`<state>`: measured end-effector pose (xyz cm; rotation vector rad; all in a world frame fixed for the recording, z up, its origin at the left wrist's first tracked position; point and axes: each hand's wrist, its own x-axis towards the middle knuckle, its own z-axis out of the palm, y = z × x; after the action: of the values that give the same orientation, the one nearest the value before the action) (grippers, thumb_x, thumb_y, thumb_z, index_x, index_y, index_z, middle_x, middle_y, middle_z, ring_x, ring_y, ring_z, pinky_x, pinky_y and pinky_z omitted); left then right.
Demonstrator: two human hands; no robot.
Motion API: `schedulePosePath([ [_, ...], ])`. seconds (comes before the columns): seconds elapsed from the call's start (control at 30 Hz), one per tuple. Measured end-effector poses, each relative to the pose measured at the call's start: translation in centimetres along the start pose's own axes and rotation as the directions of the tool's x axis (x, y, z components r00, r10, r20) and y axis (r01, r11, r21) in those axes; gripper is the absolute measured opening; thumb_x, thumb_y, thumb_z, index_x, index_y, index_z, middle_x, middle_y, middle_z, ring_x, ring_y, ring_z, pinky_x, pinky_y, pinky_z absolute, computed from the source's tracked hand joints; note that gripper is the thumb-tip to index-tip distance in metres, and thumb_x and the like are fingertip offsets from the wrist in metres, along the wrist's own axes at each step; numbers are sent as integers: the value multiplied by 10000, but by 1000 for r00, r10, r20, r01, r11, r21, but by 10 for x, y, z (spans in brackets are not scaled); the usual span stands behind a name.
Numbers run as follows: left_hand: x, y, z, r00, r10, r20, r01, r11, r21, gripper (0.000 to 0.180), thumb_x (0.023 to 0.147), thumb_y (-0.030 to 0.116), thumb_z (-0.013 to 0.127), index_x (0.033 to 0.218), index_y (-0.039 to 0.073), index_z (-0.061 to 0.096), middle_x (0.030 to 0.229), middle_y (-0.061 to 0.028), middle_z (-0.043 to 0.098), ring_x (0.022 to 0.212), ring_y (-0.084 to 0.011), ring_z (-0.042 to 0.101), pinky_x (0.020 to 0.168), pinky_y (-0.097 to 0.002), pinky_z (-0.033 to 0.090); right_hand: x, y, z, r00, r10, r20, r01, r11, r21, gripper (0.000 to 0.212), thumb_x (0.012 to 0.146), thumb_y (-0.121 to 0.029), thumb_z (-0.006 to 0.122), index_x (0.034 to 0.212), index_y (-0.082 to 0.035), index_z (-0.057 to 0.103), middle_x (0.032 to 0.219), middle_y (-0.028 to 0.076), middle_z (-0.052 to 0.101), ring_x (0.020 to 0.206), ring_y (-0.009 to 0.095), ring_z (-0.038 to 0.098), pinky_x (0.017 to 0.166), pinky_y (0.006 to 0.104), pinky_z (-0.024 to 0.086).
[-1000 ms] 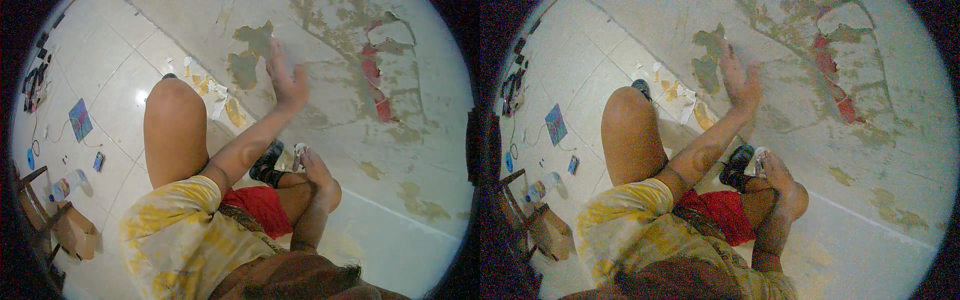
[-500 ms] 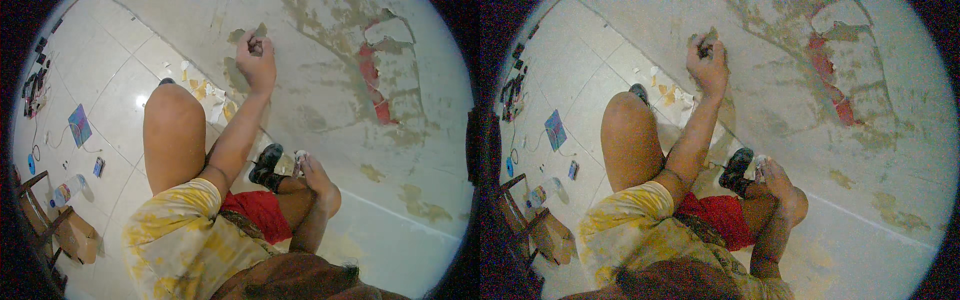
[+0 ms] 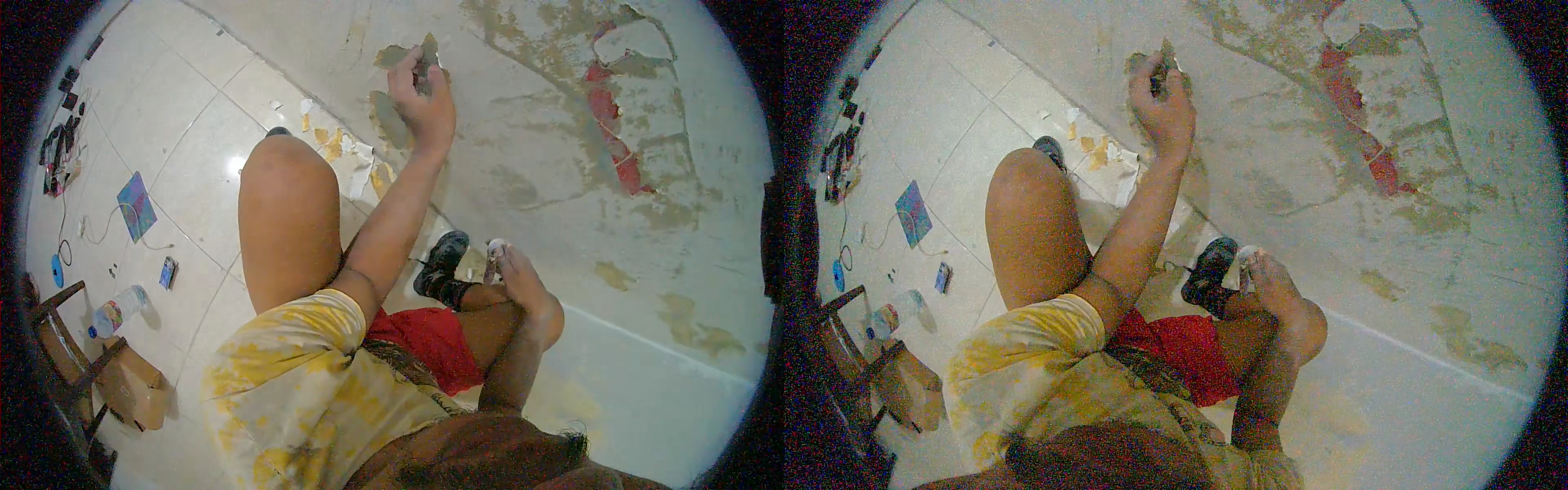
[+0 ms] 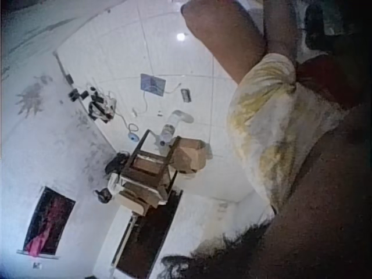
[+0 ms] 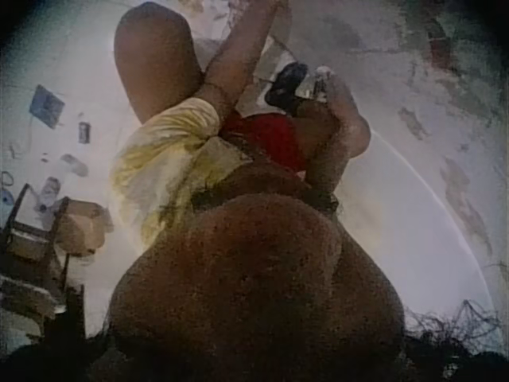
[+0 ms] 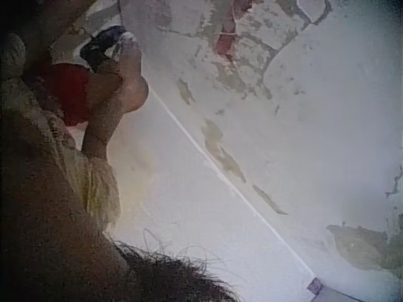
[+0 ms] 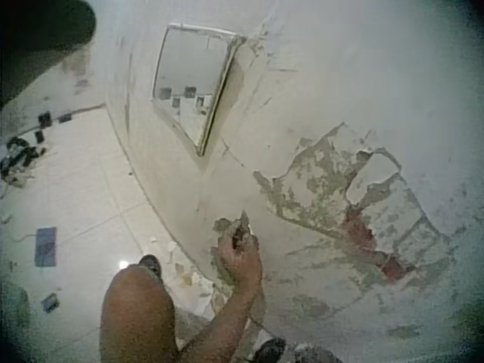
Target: The person sands a wall by hand using a small sanding block, alternating between removing old wallpaper fragments and smoothing the wall surface.
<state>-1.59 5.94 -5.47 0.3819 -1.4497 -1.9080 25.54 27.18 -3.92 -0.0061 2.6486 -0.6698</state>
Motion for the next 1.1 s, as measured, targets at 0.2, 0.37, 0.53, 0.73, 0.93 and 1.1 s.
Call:
schedulePosePath([
  [0.2, -11, 2, 2, 981, 193, -35, -183, 965, 186, 227, 781, 103, 680, 997, 36, 699, 863, -133, 621, 819, -268, 573, 761, -366, 467, 5, -4, 4, 978, 187, -88, -179, 979, 97, 364, 1013, -259, 389, 1210, 1, 553, 1057, 143, 612, 987, 238, 552, 915, 333, 418],
  [0.37, 4, 13, -2, 999, -38, 12, 37, 998, 43, 139, 775, 118, 692, 885, 34, 704, 861, -115, 642, 821, -256, 580, 742, -366, 469, 2, -8, 1, 984, 179, -4, -178, 982, 62, 351, 1014, -251, 390, 1199, 3, 546, 1034, 131, 612, 958, 233, 551, 893, 341, 419],
  [0.53, 17, 6, -5, 992, 100, 79, -116, 965, 234, 151, 817, 178, 664, 844, 29, 657, 775, -117, 627, 692, -265, 578, 659, -362, 462, 0, -8, 0, 1000, 19, -23, -19, 1000, -5, 357, 1021, -257, 384, 1200, 10, 541, 1023, 123, 608, 940, 228, 545, 883, 335, 420],
  [0.73, 19, 6, -4, 963, 178, 200, -236, 918, 318, 194, 839, 207, 611, 902, 23, 605, 864, -144, 599, 764, -305, 576, 715, -401, 449, 9, -41, -15, 969, 239, 64, -247, 952, 183, 373, 1023, -273, 387, 1205, 14, 542, 1018, 128, 604, 937, 216, 548, 881, 318, 423],
  [0.93, -28, 14, 5, 924, 334, 186, -349, 935, 57, 379, 820, 173, 573, 1169, 28, 545, 1220, -239, 513, 1176, -392, 445, 995, -502, 295, 4, -16, -7, 998, -60, -2, 59, 991, -124, 386, 1022, -282, 387, 1232, 8, 532, 1005, 122, 596, 923, 193, 555, 852, 319, 441],
  [1.1, -66, -6, 13, 924, 196, 327, -244, 964, 109, 697, 851, 202, 507, 1449, -16, 225, 1497, -285, 189, 1406, -439, 143, 1124, -552, 112, 4, 3, 4, 938, 346, -1, -341, 926, 163, 390, 1020, -274, 388, 1274, -4, 510, 1006, 99, 599, 911, 178, 558, 831, 311, 453],
])
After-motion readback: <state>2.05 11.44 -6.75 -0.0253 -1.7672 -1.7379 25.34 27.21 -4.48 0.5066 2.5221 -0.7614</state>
